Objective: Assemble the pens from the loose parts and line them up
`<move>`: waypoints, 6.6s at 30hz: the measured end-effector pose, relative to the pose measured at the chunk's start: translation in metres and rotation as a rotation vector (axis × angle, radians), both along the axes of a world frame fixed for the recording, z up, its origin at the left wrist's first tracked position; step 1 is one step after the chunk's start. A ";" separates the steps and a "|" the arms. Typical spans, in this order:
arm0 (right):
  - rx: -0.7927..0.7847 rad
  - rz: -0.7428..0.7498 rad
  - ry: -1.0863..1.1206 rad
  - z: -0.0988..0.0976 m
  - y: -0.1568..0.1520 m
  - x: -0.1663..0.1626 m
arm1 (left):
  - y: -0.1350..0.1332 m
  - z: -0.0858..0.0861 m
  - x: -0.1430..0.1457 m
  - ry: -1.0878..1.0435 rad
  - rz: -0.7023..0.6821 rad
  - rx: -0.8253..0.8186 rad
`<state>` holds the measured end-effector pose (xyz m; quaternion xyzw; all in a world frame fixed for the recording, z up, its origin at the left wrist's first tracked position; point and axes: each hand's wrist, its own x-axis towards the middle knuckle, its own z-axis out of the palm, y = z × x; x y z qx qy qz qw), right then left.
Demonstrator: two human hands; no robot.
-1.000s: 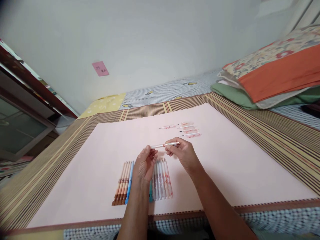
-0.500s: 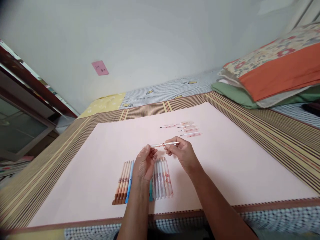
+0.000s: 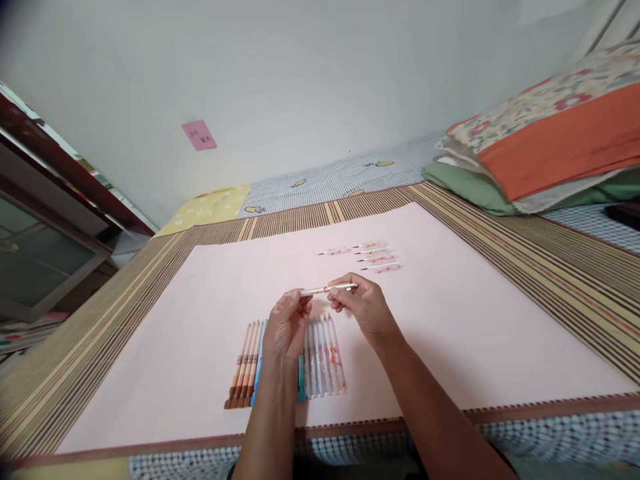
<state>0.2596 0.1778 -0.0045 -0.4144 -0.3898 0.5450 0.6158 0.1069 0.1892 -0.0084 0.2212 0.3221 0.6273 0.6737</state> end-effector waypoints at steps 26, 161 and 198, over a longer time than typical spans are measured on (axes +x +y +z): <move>0.063 0.009 -0.188 0.005 -0.002 -0.003 | 0.000 0.006 0.001 -0.014 0.059 0.058; -0.184 0.066 -1.165 -0.031 -0.045 -0.010 | 0.014 0.003 -0.033 -0.040 0.132 -0.247; 0.049 0.470 -1.146 -0.005 -0.084 0.012 | 0.013 0.006 -0.033 -0.036 0.130 -0.260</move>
